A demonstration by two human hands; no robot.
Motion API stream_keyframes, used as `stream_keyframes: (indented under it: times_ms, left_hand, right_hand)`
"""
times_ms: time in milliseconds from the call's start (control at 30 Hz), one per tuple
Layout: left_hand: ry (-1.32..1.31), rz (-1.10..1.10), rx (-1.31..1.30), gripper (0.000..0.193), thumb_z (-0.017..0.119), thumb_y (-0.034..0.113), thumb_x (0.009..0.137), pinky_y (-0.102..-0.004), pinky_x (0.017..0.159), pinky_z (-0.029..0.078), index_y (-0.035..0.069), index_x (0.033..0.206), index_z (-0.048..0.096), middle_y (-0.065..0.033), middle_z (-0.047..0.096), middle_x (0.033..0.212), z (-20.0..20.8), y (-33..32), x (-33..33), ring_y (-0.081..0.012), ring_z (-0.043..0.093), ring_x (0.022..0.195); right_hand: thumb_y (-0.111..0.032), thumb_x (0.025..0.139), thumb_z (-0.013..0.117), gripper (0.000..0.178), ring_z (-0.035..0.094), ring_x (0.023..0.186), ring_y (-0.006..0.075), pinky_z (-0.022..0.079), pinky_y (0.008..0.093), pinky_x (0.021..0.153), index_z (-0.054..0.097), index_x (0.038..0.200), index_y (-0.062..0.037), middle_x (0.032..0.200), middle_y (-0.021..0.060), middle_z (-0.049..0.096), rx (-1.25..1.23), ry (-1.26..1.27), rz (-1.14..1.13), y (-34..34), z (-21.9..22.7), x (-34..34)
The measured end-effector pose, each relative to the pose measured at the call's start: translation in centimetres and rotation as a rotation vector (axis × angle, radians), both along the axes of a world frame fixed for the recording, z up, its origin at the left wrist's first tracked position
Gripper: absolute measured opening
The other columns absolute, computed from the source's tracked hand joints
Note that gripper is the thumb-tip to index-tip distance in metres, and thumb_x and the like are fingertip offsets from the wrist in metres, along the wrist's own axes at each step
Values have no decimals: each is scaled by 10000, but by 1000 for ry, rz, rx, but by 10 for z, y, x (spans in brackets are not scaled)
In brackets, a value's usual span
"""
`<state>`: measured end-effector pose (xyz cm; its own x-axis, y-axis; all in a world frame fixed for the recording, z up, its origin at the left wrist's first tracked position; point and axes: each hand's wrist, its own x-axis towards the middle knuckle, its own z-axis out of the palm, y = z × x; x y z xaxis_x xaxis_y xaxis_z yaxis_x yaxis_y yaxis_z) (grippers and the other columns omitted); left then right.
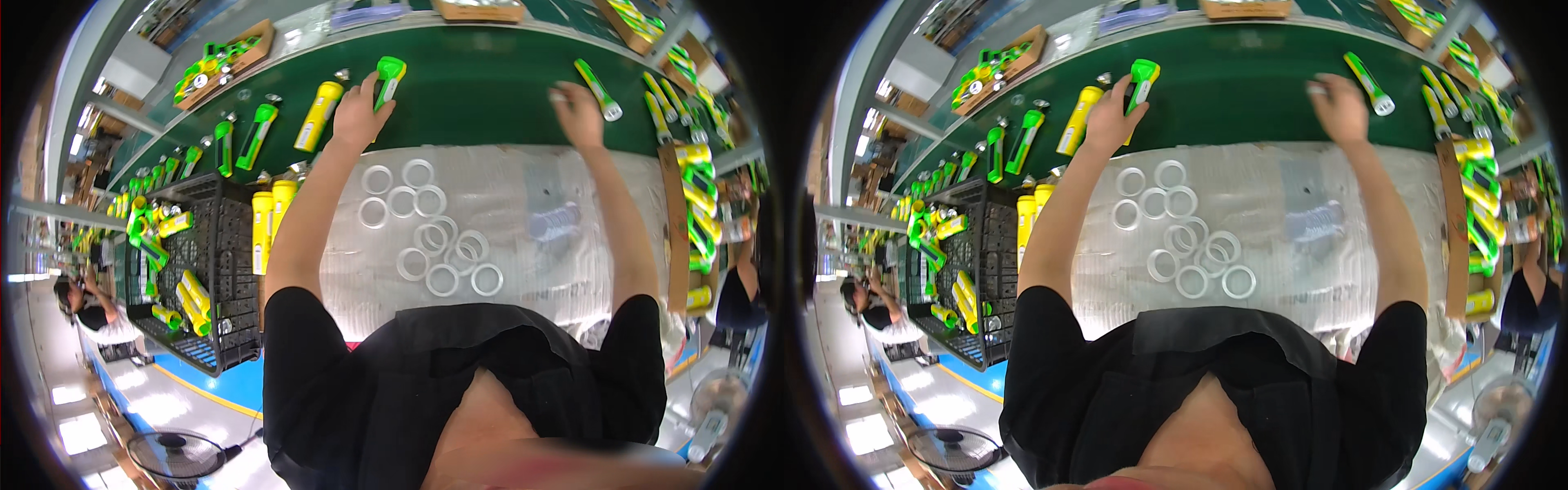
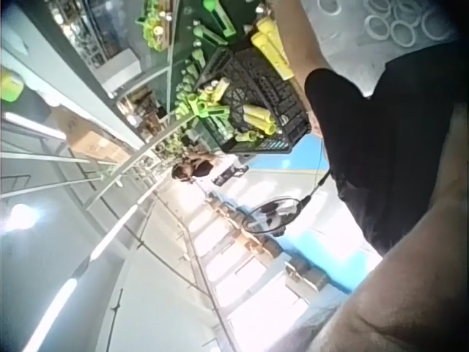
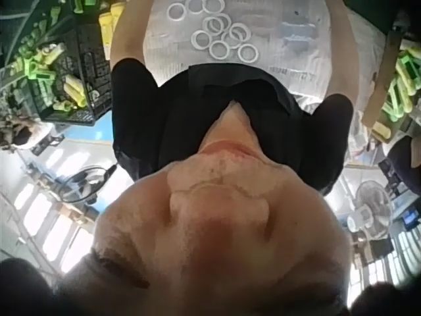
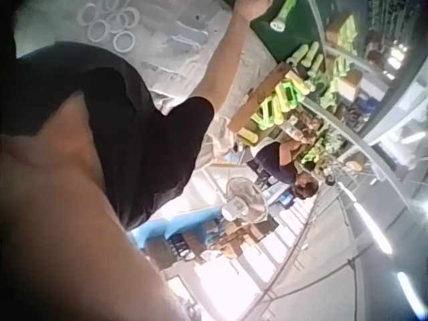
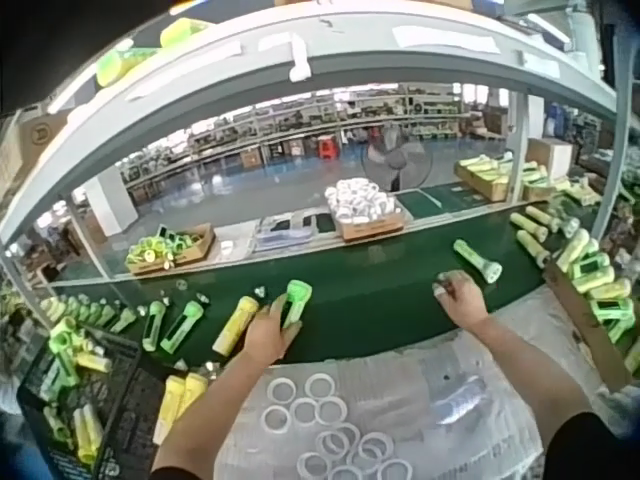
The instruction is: Assembling plastic flashlights by attaching rings and lenses on a production line.
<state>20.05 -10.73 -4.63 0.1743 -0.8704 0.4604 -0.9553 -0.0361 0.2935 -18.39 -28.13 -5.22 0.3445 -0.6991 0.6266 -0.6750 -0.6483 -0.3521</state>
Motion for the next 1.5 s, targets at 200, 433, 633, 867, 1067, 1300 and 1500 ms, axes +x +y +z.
stream_keyframes:
  times_ms: [200,433,633,867,1067,1300,1500]
  left_hand:
    - [377,-533,-76,708,778,251,786,-452,813,501,61,1370,425,-199,628,1088,32,64,-141,-388,613,968]
    - [1219,-615,-25,574,510,448,996,-348,875,519,-13,1332,455,-185,635,1150,51,99,-194,-243,637,1042]
    - [1645,-709,404,690,396,585,989,-317,809,506,-23,1295,509,-132,649,1043,70,125,-244,-187,618,899]
    - [787,-934,-56,380,420,316,1020,-284,652,433,74,981,710,-32,586,728,57,142,-224,-156,543,677]
    - [560,-1038,-112,439,389,416,1022,-389,971,347,130,1071,719,-15,696,973,43,146,-242,-259,554,1048]
    - [342,-591,51,575,681,403,857,-421,982,416,-20,1232,577,-195,577,1250,4,89,-248,-358,535,1154]
    - [96,-652,256,590,738,349,814,-411,945,444,-15,1249,577,-162,591,1128,-23,68,-247,-343,538,1096]
  right_hand:
    - [-405,852,733,508,623,832,133,503,276,758,597,1093,21,925,79,664,831,-687,402,161,40,80]
    - [-276,889,601,395,616,801,196,495,321,730,487,1166,-20,933,110,625,1091,-1031,575,269,62,8]
    - [-506,876,636,619,602,749,193,494,324,709,434,1233,-42,889,110,582,1166,-766,808,319,52,-17]
    - [-457,954,569,543,619,802,172,508,318,739,444,1234,-9,954,103,604,1168,-765,697,335,45,-19]
    - [-507,962,535,570,613,791,169,494,284,686,454,1246,-19,933,116,605,1225,-795,651,331,28,-19]
    - [-467,989,467,505,589,718,186,469,304,640,451,1314,-80,915,129,596,1100,-1178,405,318,24,-48]
    - [-352,973,529,435,602,726,182,483,310,659,479,1287,-54,903,119,614,1137,-1244,410,316,20,-69]
